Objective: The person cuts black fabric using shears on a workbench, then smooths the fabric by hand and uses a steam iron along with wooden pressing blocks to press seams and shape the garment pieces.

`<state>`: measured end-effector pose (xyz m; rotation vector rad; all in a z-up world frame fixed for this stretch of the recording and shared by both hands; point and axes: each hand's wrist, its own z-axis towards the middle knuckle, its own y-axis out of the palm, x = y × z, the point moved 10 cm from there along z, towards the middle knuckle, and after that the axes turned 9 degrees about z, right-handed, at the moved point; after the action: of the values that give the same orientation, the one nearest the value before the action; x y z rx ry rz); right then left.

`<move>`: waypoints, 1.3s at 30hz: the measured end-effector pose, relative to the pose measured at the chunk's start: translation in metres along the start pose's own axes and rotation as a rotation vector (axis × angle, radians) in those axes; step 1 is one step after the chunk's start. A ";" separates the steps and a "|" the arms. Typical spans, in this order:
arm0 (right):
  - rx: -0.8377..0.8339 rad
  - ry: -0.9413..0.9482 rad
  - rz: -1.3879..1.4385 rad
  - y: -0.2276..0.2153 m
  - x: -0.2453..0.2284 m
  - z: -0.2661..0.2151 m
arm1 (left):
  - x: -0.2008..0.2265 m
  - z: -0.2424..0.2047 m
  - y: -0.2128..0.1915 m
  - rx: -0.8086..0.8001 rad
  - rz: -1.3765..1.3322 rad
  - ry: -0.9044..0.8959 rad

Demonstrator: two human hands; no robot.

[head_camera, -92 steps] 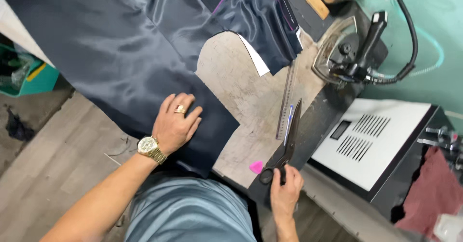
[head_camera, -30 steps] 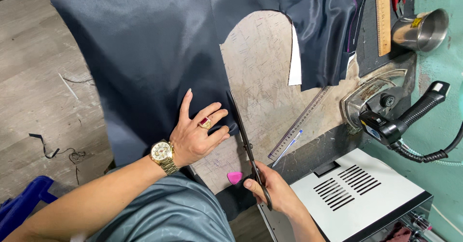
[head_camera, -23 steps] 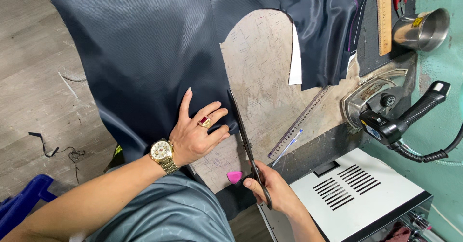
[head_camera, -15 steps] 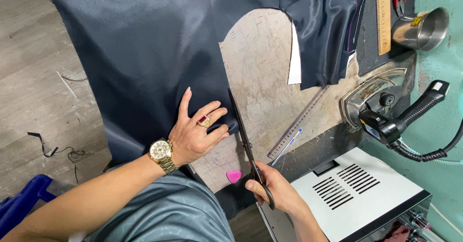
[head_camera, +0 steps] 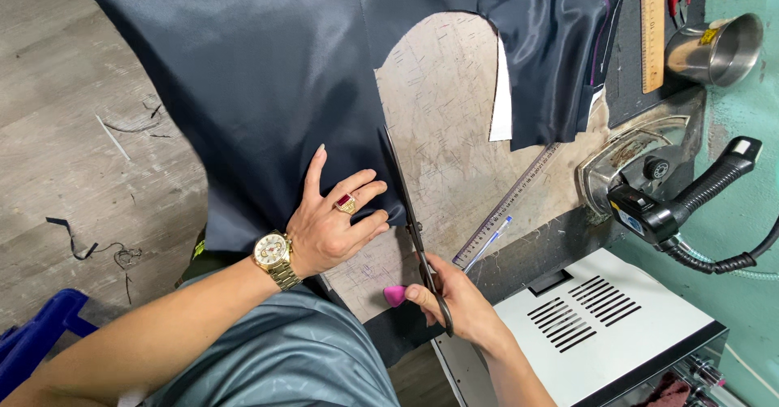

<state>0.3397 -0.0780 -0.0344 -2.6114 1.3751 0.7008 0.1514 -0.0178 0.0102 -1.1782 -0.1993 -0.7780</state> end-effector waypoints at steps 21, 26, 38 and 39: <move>0.027 -0.017 -0.087 0.002 -0.041 0.006 | 0.000 0.004 -0.014 0.083 -0.063 0.014; 0.030 -0.008 -0.046 0.004 -0.035 0.011 | -0.002 0.002 -0.014 0.081 -0.074 0.011; 0.037 0.013 -0.019 0.004 -0.027 0.012 | -0.003 0.001 -0.014 0.082 -0.106 0.012; 0.015 -0.008 -0.011 0.005 -0.026 0.012 | -0.004 0.001 -0.013 0.063 -0.114 0.009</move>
<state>0.3187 -0.0576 -0.0332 -2.5993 1.3572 0.6962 0.1410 -0.0173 0.0182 -1.1107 -0.2839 -0.8703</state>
